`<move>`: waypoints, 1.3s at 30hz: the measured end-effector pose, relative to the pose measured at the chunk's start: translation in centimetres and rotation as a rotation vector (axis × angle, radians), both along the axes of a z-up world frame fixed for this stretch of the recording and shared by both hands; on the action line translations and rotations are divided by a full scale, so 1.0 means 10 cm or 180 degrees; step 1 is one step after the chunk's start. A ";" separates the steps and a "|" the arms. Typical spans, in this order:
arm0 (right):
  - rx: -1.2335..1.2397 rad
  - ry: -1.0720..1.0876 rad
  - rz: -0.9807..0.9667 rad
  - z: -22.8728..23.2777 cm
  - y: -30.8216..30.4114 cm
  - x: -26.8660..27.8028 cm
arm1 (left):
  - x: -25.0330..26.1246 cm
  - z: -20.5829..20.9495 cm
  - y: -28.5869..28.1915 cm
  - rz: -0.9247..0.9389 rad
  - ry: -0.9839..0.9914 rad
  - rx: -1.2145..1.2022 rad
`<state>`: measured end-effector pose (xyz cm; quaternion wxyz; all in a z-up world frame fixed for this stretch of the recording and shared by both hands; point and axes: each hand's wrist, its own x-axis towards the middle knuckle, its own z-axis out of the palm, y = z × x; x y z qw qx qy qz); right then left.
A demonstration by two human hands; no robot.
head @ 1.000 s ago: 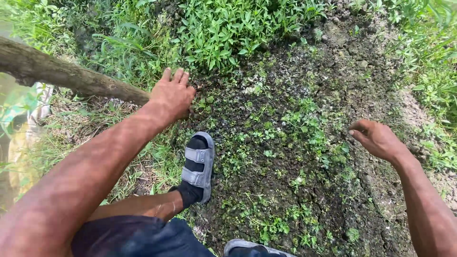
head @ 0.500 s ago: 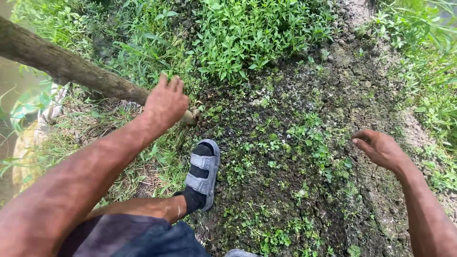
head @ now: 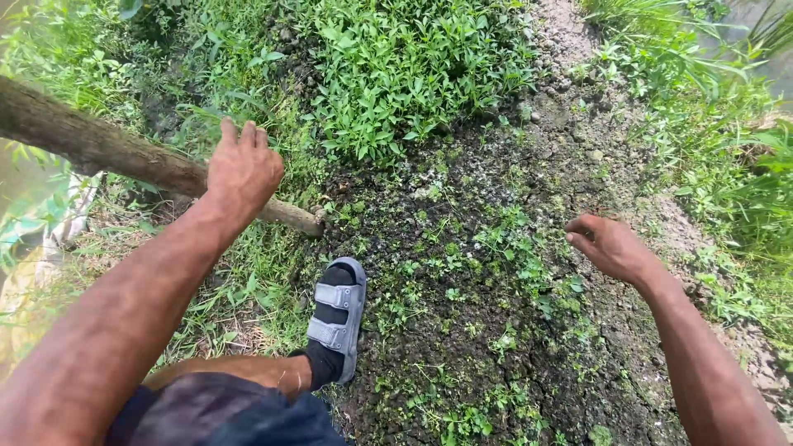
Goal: The recorder is weeding small plants in a garden bed by hand.
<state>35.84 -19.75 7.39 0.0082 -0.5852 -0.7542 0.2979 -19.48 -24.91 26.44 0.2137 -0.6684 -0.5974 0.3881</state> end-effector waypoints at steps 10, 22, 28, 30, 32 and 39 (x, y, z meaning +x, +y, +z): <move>-0.0192 -0.0042 -0.0131 -0.07 -0.07 -0.09 | 0.28 -0.30 -0.03 0.0126 -0.0753 -0.0784; 0.0088 0.0415 0.0300 -0.10 0.02 -1.35 | -0.54 -2.12 0.93 0.1186 -0.2550 0.0929; -0.0119 0.0717 0.0151 -0.29 0.04 -1.83 | -0.67 -2.63 1.20 0.1619 -0.4154 0.2114; 0.0168 0.0956 0.0345 -0.45 0.08 -1.92 | -0.73 -2.80 1.31 0.1288 -0.4349 0.2214; -0.0292 0.0790 0.0089 -0.41 0.08 -2.05 | -0.63 -2.45 1.37 0.1467 -0.4155 0.1842; -0.1139 0.0065 -0.0367 -0.09 0.06 -2.33 | -1.25 -4.42 1.82 0.0458 -0.3874 0.2855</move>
